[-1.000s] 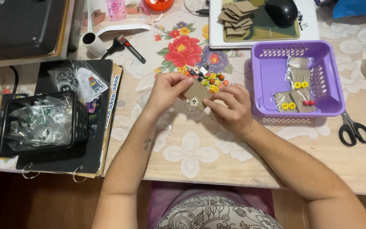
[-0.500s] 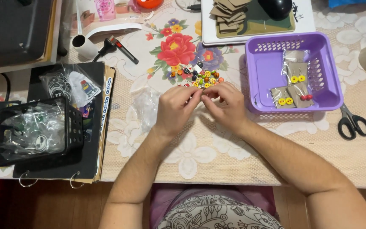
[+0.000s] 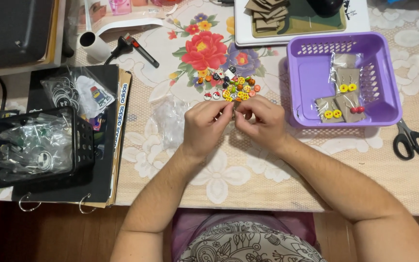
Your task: The person is manually packaging earrings by mounting them onto cardboard display cards and then sliding the cards into small, clear plastic bags.
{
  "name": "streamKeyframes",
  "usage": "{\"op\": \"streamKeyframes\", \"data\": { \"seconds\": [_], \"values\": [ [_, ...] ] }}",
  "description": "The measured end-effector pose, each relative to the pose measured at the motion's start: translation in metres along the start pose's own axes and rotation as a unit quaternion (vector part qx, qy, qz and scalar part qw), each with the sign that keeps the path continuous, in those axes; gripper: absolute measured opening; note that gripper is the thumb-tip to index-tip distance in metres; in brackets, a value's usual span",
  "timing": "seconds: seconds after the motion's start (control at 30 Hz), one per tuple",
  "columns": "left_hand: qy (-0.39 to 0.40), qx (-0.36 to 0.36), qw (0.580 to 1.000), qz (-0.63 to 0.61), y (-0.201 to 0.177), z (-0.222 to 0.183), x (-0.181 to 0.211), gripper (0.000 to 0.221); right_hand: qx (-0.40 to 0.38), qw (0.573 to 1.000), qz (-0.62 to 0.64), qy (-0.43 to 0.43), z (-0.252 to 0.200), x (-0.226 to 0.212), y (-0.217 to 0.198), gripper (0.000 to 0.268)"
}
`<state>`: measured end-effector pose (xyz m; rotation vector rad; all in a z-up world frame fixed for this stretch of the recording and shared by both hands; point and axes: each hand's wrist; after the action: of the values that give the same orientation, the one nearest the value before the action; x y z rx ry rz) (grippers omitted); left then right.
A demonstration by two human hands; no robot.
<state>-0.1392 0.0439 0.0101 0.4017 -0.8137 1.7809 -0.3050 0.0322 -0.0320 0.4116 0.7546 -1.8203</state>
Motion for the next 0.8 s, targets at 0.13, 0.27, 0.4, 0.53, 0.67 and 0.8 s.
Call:
{"op": "streamKeyframes", "data": {
  "seconds": [0.13, 0.27, 0.4, 0.53, 0.67, 0.8],
  "values": [
    [-0.088, 0.005, 0.992, -0.086, 0.004, -0.004, -0.008, 0.009, 0.006, 1.0, 0.005, -0.008, 0.002, 0.0, 0.0, 0.01],
    [-0.063, 0.036, 0.996, -0.059, 0.002, 0.001, -0.002, 0.008, 0.004, 1.0, -0.005, -0.004, 0.011, -0.005, -0.006, 0.01],
    [-0.044, 0.031, 0.998, -0.034, 0.001, -0.001, -0.001, 0.007, -0.007, 1.0, -0.024, -0.007, 0.012, -0.007, -0.002, 0.011],
    [0.018, 0.021, 0.999, 0.043, 0.003, -0.003, 0.0, 0.007, -0.014, 0.999, -0.035, -0.009, 0.01, -0.006, -0.001, 0.009],
    [0.061, 0.006, 0.995, 0.077, 0.003, -0.004, 0.002, 0.007, -0.025, 0.999, -0.033, -0.005, 0.008, 0.0, -0.001, 0.009],
    [0.021, 0.018, 0.999, 0.036, 0.003, -0.003, 0.0, 0.008, -0.02, 1.0, -0.011, -0.01, 0.007, 0.002, 0.0, 0.01]
  ]
}}
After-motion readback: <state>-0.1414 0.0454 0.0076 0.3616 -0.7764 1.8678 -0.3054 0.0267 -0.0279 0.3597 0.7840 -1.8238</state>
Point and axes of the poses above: each hand's wrist, its own z-axis towards the middle knuckle, its own y-axis out of the palm, x = y × z, and after that the axes turned 5 degrees about -z, right-handed
